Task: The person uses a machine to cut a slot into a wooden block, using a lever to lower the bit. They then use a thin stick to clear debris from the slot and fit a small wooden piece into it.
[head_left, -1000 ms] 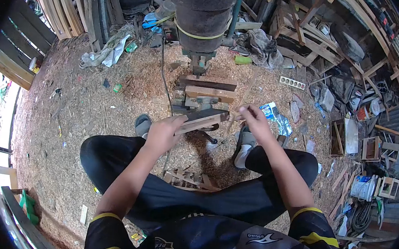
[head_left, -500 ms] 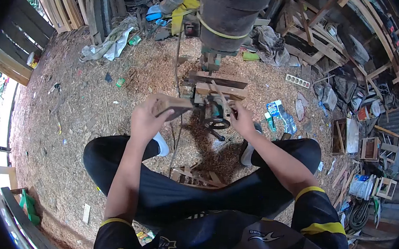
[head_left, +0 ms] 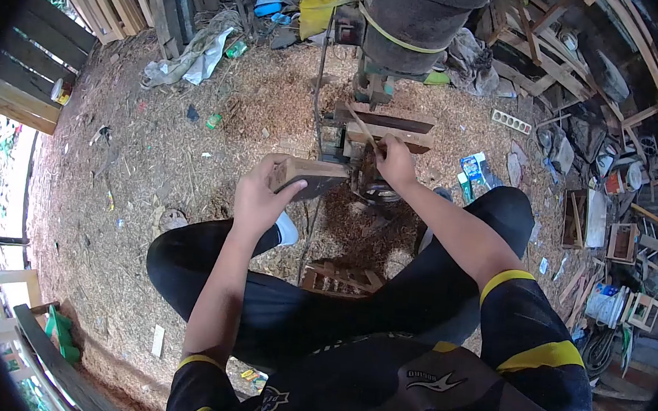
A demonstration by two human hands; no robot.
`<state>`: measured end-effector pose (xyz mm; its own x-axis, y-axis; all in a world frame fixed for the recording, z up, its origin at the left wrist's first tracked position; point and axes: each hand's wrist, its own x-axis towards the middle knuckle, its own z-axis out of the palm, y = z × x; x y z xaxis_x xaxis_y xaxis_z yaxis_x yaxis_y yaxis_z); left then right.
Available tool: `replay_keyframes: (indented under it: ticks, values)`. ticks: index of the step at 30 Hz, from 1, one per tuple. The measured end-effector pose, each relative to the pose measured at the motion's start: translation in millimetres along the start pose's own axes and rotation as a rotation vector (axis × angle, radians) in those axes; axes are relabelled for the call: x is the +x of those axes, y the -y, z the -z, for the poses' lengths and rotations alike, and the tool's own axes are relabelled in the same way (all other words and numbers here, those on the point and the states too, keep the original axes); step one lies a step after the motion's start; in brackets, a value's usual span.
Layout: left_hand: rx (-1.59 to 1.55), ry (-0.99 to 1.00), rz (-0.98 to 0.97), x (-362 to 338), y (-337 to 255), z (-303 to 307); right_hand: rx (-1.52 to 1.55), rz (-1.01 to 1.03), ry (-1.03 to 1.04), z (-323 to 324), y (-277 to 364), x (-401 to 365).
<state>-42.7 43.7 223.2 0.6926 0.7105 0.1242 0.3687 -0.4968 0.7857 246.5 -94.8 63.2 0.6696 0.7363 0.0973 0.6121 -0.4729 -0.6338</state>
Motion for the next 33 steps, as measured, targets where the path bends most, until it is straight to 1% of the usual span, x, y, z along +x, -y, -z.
replay_keyframes:
  ticks: [1,4,7,8,11,14,17,18,21,24,25,27,29,31,32,33]
  values:
    - [-0.016,0.006,-0.036,0.1,3.0,-2.9,0.003,-0.025,0.003,1.6,-0.4,-0.3]
    - [-0.008,0.056,-0.030,-0.4,-5.7,-9.6,-0.045,-0.071,-0.027,15.4,-10.8,-5.1]
    - [0.019,0.085,-0.033,1.7,-14.3,-17.6,-0.079,-0.199,-0.051,39.9,-27.4,-16.4]
    - [0.004,0.093,-0.038,2.4,-19.1,-19.3,-0.084,-0.120,-0.153,34.9,-56.5,-18.2]
    - [-0.034,0.112,-0.055,2.5,-33.6,-24.4,-0.056,-0.249,-0.276,66.2,-77.8,-30.8]
    - [-0.079,0.121,-0.082,1.3,-43.0,-34.1,-0.118,-0.348,-0.334,91.4,-109.0,-39.1]
    - [-0.126,0.138,-0.108,1.9,-50.4,-42.7,-0.053,-0.223,-0.442,102.2,-116.0,-46.9]
    - [-0.131,0.149,-0.105,2.3,-58.7,-41.7,-0.014,-0.211,-0.407,102.7,-111.1,-48.9]
    - [-0.122,0.147,-0.102,3.3,-71.3,-39.0,0.008,-0.021,-0.324,102.0,-76.0,-56.6]
    - [-0.188,0.130,-0.057,1.4,-69.6,-40.9,-0.043,0.030,-0.104,99.7,-39.2,-57.3]
    - [-0.222,0.123,-0.036,0.5,-66.6,-42.3,-0.100,0.043,-0.072,92.8,-33.6,-54.6]
    - [-0.273,0.079,-0.058,-2.4,-59.8,-45.9,-0.213,0.076,-0.009,80.0,-23.7,-44.1]
    - [-0.290,0.038,-0.086,-5.3,-51.1,-48.9,-0.157,0.117,0.020,51.3,-32.6,-26.0]
    - [-0.273,0.009,-0.124,-6.7,-45.2,-50.2,-0.138,0.166,0.027,38.9,-21.2,-12.3]
    - [-0.294,0.020,-0.104,-7.7,-43.4,-50.6,-0.096,0.189,0.005,35.3,-17.7,-7.6]
    - [-0.274,0.013,-0.108,-7.5,-42.7,-50.3,-0.079,0.142,0.008,30.8,-18.5,-4.7]
